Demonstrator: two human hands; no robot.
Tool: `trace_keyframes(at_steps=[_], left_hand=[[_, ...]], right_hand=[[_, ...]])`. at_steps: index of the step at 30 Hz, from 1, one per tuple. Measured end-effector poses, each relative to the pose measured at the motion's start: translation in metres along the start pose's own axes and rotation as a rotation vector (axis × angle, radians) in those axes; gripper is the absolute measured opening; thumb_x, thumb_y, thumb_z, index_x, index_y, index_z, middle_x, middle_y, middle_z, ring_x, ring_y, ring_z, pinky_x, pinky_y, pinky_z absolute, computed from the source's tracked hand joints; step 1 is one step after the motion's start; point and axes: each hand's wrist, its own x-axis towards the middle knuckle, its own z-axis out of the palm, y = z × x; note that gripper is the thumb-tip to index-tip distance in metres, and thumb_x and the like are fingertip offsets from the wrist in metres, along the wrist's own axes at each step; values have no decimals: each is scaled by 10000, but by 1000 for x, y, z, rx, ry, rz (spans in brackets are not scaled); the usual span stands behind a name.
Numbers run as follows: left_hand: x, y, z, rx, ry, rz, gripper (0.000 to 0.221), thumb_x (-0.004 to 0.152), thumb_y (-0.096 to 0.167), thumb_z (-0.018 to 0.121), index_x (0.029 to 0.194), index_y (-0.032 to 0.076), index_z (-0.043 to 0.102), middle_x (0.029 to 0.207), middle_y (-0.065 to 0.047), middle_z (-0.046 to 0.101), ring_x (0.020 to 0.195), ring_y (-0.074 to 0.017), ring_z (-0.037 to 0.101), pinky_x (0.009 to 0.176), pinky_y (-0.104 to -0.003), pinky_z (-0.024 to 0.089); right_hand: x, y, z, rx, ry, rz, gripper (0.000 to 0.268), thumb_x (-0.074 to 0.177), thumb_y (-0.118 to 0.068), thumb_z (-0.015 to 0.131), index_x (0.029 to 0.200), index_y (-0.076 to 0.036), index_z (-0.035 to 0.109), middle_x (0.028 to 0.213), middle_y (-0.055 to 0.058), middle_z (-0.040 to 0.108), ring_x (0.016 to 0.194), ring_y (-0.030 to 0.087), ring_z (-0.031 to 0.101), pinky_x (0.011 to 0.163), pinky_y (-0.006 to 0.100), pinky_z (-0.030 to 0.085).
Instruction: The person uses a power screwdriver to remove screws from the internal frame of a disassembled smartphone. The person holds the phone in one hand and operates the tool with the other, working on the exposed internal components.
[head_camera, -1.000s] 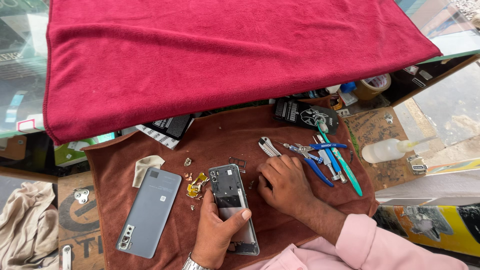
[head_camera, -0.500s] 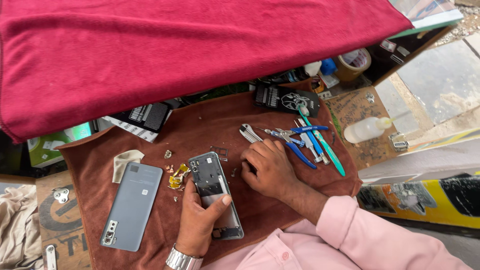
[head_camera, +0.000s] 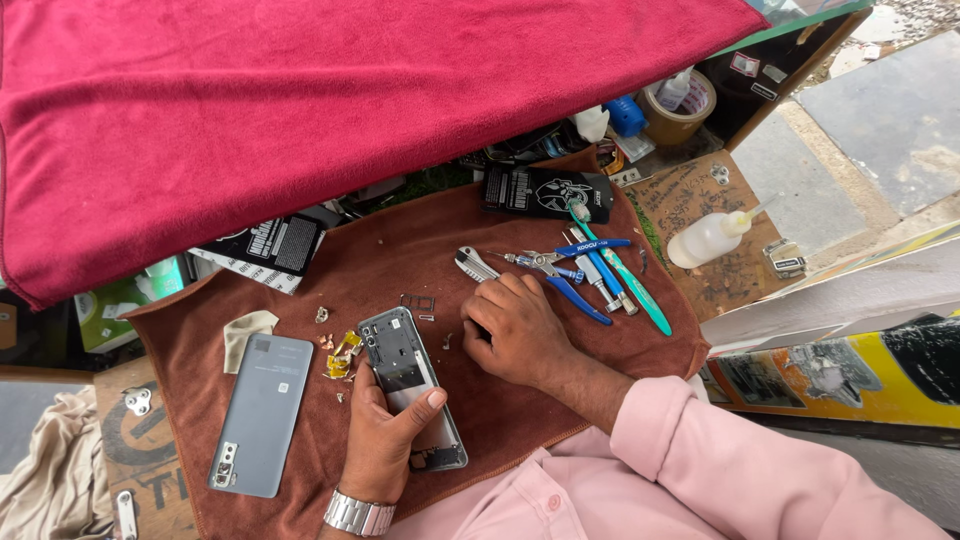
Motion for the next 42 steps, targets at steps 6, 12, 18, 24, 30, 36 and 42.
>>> trace_keyframes(at_steps=[6, 12, 18, 24, 30, 36, 42], left_hand=[[0, 0, 2, 17, 16, 32, 716, 691, 131, 868, 1294, 84, 485, 1005, -62, 661, 884, -145, 668, 783, -322, 612], [1, -3, 0, 16, 12, 39, 704, 705, 132, 857, 1299, 76, 484, 1010, -54, 656, 893, -132, 656, 803, -306, 595], [3, -3, -2, 3, 4, 35, 669, 722, 126, 852, 1295, 61, 514, 994, -60, 670, 885, -135, 661, 796, -305, 593], [4, 0, 0, 2, 18, 3, 661, 703, 130, 852, 1277, 93, 525, 979, -45, 687, 876, -131, 679, 781, -309, 610], [1, 6, 2, 13, -8, 3, 615, 717, 133, 856, 1248, 83, 548, 964, -48, 691, 867, -135, 682, 767, -307, 618], [0, 12, 4, -34, -27, 4, 632, 702, 125, 870, 1241, 90, 541, 972, -44, 691, 850, -132, 682, 748, -299, 611], [0, 14, 3, -42, -27, -36, 651, 698, 148, 884, 1233, 92, 518, 973, -46, 703, 854, -132, 705, 752, -304, 630]], right_hand=[[0, 2, 0, 10, 8, -3, 88, 793, -127, 724, 826, -139, 644, 849, -10, 574, 823, 180, 540, 764, 375, 400], [1, 2, -1, -1, -5, -8, 98, 789, -152, 734, 849, -137, 659, 858, -7, 579, 846, 183, 546, 781, 380, 408], [2, 0, -4, 0, -11, -30, 252, 718, -202, 763, 928, -101, 668, 906, 35, 601, 855, 214, 547, 775, 398, 407], [2, 0, -2, -12, -15, -1, 324, 745, -159, 734, 1047, -91, 637, 954, 30, 630, 899, 209, 570, 816, 401, 421], [-2, 4, 1, 47, -31, 53, 301, 810, -38, 677, 1105, -90, 654, 891, 10, 645, 848, 183, 581, 804, 388, 428], [2, -1, -1, 21, 13, 49, 279, 781, -69, 705, 1054, -101, 653, 947, 21, 667, 893, 223, 586, 818, 405, 438], [4, -4, 0, -14, 0, 33, 305, 760, -138, 744, 1048, -92, 657, 985, 27, 677, 897, 226, 589, 806, 408, 438]])
